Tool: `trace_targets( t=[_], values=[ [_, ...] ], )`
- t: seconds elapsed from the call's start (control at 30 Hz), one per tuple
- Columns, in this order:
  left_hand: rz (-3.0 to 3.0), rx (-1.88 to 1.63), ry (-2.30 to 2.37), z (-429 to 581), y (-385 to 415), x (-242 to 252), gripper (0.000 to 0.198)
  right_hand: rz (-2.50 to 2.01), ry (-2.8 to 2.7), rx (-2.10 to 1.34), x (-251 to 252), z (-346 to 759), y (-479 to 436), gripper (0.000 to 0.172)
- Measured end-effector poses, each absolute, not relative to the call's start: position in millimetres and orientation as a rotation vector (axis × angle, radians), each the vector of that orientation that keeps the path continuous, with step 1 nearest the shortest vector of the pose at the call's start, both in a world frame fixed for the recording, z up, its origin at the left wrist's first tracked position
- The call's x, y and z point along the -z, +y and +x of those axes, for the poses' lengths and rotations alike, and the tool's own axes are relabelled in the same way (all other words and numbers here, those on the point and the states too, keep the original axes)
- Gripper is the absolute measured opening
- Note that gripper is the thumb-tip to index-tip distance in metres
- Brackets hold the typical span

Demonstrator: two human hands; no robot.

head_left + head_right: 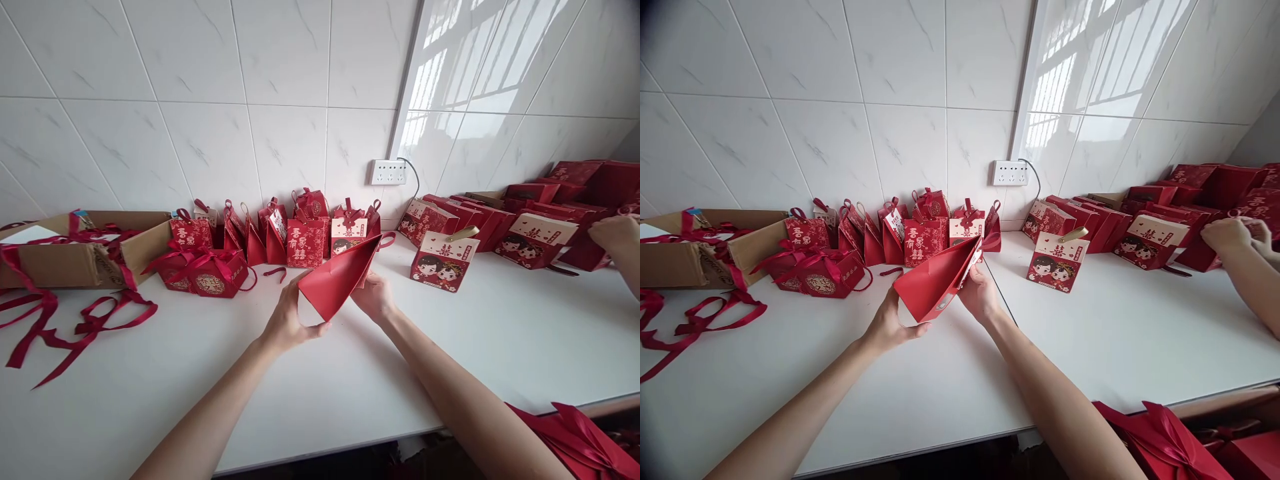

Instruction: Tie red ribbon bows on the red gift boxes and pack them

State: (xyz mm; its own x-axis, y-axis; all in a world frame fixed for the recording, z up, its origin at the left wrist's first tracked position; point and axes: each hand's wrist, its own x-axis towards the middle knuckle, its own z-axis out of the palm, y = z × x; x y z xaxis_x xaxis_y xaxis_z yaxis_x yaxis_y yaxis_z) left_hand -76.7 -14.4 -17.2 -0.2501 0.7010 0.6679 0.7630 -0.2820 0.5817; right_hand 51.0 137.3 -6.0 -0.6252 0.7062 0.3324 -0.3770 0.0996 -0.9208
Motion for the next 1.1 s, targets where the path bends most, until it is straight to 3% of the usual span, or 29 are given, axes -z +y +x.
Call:
trace_targets(
  t=[0.13,0.33,0.5,0.63,0.77,0.93,1.1],
  values=[
    [-1.846,1.652,-1.832,-72.4,-13.7,19.5,0.093,-0.326,-1.442,-1.788,4.3,52.4,135.1,0.023],
    [-1.671,1.748,-1.833,-75.3,-12.9,13.5,0.069,-0.288,-1.318,-1.978,-2.3,56.4,131.9,0.032],
    [-1.53,2.398,-2.029,-79.5,-10.7,7.9,0.062,-0.293,-1.32,-1.994,-4.0,56.2,128.5,0.037],
    [-1.429,2.689,-2.181,-78.2,-7.2,2.4,0.055,-0.315,-1.372,-1.912,0.2,52.7,127.3,0.042],
    [-0.918,3.048,-2.431,-76.4,-3.7,-1.4,0.048,-0.388,-1.388,-1.892,3.5,49.8,127.2,0.044],
    [-0.812,3.003,-2.491,-79.8,-1.8,1.9,0.051,-0.511,-1.395,-1.939,0.9,50.8,127.6,0.04],
    [-1.001,2.809,-2.221,-80.8,-3.9,5.1,0.066,-0.552,-1.283,-2.091,3.0,52.1,132.9,0.025]
  ],
)
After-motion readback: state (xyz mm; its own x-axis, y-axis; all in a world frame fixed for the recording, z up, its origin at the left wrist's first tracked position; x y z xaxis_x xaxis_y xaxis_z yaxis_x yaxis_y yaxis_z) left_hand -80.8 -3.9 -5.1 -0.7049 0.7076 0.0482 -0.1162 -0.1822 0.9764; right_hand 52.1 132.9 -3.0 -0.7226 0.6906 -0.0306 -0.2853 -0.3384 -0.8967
